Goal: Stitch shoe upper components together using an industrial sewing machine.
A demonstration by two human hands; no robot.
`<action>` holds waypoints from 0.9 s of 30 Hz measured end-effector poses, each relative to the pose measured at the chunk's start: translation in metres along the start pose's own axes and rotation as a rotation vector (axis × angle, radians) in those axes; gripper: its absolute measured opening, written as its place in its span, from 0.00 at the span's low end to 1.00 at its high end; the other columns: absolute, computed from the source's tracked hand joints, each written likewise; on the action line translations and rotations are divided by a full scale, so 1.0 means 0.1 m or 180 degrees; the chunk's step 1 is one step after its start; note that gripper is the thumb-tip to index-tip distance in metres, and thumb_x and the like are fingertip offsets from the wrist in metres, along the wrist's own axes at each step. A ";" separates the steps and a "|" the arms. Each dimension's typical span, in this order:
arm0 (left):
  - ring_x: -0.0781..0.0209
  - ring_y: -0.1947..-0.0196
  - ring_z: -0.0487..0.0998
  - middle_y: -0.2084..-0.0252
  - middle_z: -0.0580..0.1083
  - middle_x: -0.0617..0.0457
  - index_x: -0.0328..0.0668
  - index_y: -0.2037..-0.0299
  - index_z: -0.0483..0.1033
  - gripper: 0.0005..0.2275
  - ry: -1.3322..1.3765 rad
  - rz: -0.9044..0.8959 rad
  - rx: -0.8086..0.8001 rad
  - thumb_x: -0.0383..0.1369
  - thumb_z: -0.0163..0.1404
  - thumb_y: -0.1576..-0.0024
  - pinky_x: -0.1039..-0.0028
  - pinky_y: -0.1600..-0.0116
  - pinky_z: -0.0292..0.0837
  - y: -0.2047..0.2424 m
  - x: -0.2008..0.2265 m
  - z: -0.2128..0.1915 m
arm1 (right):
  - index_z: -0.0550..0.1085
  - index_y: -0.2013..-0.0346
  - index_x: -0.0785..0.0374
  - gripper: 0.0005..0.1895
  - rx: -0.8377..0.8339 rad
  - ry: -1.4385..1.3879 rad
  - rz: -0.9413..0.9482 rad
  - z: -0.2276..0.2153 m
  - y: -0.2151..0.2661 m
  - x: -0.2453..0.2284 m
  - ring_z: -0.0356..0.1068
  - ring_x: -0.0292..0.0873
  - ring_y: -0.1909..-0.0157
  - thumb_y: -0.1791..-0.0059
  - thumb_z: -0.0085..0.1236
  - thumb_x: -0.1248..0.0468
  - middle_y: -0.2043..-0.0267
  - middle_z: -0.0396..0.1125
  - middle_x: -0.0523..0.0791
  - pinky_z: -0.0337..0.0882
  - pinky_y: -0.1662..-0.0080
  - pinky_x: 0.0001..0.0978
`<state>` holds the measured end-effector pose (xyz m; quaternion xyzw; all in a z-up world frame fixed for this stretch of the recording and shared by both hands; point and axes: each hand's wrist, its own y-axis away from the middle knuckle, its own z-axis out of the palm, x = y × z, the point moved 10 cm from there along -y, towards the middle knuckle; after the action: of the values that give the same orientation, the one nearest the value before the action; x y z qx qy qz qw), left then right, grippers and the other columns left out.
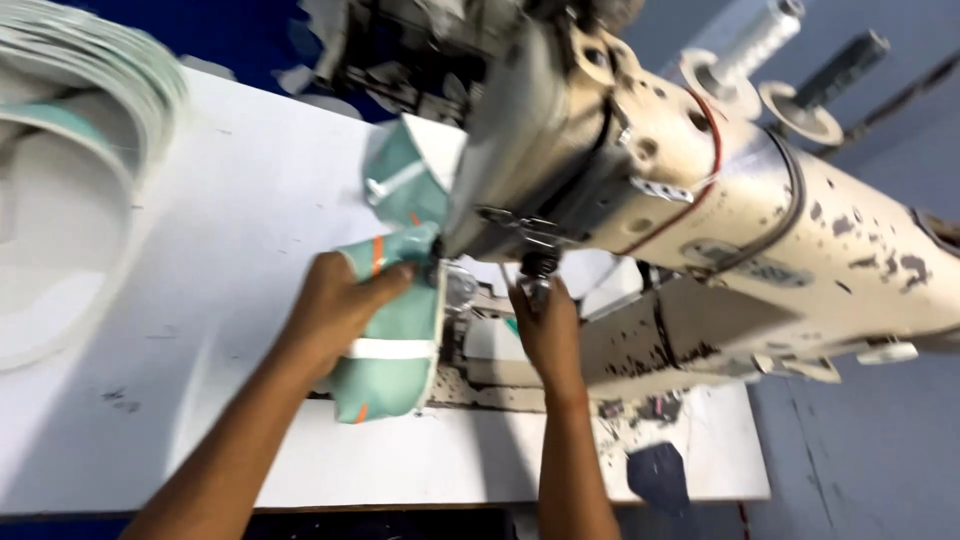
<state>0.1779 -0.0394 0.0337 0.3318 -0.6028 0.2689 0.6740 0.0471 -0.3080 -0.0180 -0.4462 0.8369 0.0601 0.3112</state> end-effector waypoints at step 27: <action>0.62 0.64 0.80 0.60 0.80 0.47 0.31 0.53 0.80 0.13 0.0345 -0.0077 0.0478 0.31 0.60 0.45 0.70 0.59 0.77 0.04 -0.01 -0.07 | 0.70 0.59 0.73 0.14 0.0355 0.1263 0.0606 -0.55 1.46 0.51 0.65 0.61 0.50 0.52 0.60 0.65 0.54 0.65 0.59 0.68 0.47 0.51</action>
<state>0.1797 -0.0314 0.0332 0.3736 -0.5395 0.3228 0.6821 -0.1143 -0.2779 -0.0292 -0.3504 0.9221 -0.0461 0.1576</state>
